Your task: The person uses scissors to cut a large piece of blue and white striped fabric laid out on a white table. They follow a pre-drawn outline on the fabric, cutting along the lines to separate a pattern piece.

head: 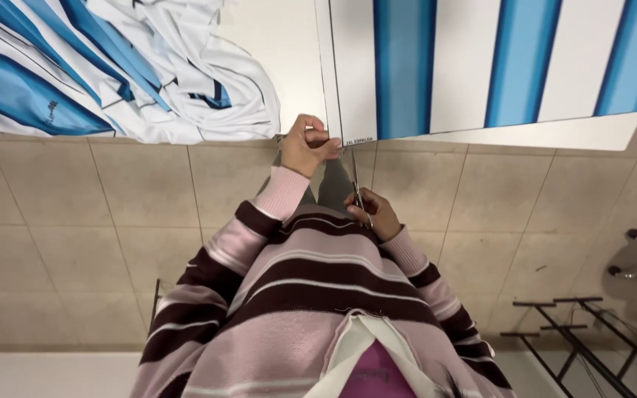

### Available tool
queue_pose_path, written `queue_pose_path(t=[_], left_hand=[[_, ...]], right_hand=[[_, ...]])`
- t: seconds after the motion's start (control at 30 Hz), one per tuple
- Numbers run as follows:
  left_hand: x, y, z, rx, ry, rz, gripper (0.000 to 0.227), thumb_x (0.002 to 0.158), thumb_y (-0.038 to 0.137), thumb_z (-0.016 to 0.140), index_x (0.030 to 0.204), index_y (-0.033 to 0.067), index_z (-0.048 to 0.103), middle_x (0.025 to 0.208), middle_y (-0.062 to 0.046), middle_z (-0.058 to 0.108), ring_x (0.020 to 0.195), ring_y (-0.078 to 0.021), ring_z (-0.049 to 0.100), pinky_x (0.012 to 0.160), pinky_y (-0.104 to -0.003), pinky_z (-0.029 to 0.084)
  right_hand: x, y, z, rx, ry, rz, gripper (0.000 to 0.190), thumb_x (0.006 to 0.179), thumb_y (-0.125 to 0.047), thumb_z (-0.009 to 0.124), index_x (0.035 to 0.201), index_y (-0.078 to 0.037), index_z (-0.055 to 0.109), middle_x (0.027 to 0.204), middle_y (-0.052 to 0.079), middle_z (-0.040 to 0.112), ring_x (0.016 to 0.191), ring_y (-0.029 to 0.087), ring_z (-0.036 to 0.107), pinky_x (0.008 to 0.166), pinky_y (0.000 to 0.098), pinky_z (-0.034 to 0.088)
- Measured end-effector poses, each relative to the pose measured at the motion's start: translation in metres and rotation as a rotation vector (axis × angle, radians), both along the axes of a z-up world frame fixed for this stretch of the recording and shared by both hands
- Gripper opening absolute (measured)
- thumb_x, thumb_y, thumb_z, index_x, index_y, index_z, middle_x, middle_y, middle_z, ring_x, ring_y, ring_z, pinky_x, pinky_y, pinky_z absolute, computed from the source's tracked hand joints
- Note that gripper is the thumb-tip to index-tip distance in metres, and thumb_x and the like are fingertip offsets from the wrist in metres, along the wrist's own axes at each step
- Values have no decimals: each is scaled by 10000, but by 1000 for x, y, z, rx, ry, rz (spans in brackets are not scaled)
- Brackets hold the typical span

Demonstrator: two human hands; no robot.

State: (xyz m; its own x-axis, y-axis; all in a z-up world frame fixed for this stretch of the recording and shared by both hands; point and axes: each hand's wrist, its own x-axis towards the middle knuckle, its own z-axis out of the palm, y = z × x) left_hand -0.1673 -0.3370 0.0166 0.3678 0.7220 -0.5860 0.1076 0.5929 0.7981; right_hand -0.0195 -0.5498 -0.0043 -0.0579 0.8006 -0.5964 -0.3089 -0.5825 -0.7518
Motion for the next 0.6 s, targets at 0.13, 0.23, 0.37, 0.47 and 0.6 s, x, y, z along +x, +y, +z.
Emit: queue_pose_path(t=[0.13, 0.23, 0.37, 0.47, 0.6], left_hand=[[-7, 2, 0, -71, -143, 14, 347, 863, -76, 748, 1011, 49, 460, 843, -103, 718, 809, -166, 756, 710, -318, 689], [-9, 0, 5, -32, -136, -15, 352, 871, -90, 749, 1001, 47, 452, 851, -106, 709, 821, -169, 758, 724, -317, 683], [-8, 4, 13, -16, -138, -26, 362, 870, -100, 754, 1005, 48, 452, 851, -124, 730, 808, -164, 749, 721, -307, 671], [-7, 10, 19, -30, -112, -20, 356, 868, -90, 755, 996, 53, 455, 854, -122, 735, 806, -155, 752, 715, -304, 677], [-8, 9, 13, -6, -108, -26, 351, 875, -81, 771, 992, 48, 466, 854, -125, 741, 807, -152, 750, 717, -303, 677]], right_hand=[[-16, 7, 1, -4, 54, -32, 220, 957, -172, 741, 1102, -39, 640, 967, -4, 612, 790, 64, 552, 699, 219, 464], [-25, 24, 12, 41, 8, -72, 218, 945, -164, 749, 1076, -47, 620, 991, -6, 624, 829, 49, 561, 724, 208, 466], [-33, 39, 19, 29, -140, -133, 239, 898, -121, 814, 1006, -30, 622, 876, -6, 635, 757, 43, 555, 676, 209, 453], [-34, 46, 19, 50, -231, -125, 230, 901, -134, 830, 952, -21, 635, 797, -17, 636, 667, 39, 523, 595, 210, 425], [-35, 49, 23, -9, -231, -152, 233, 890, -172, 831, 894, -21, 654, 664, -31, 576, 547, 33, 481, 494, 214, 376]])
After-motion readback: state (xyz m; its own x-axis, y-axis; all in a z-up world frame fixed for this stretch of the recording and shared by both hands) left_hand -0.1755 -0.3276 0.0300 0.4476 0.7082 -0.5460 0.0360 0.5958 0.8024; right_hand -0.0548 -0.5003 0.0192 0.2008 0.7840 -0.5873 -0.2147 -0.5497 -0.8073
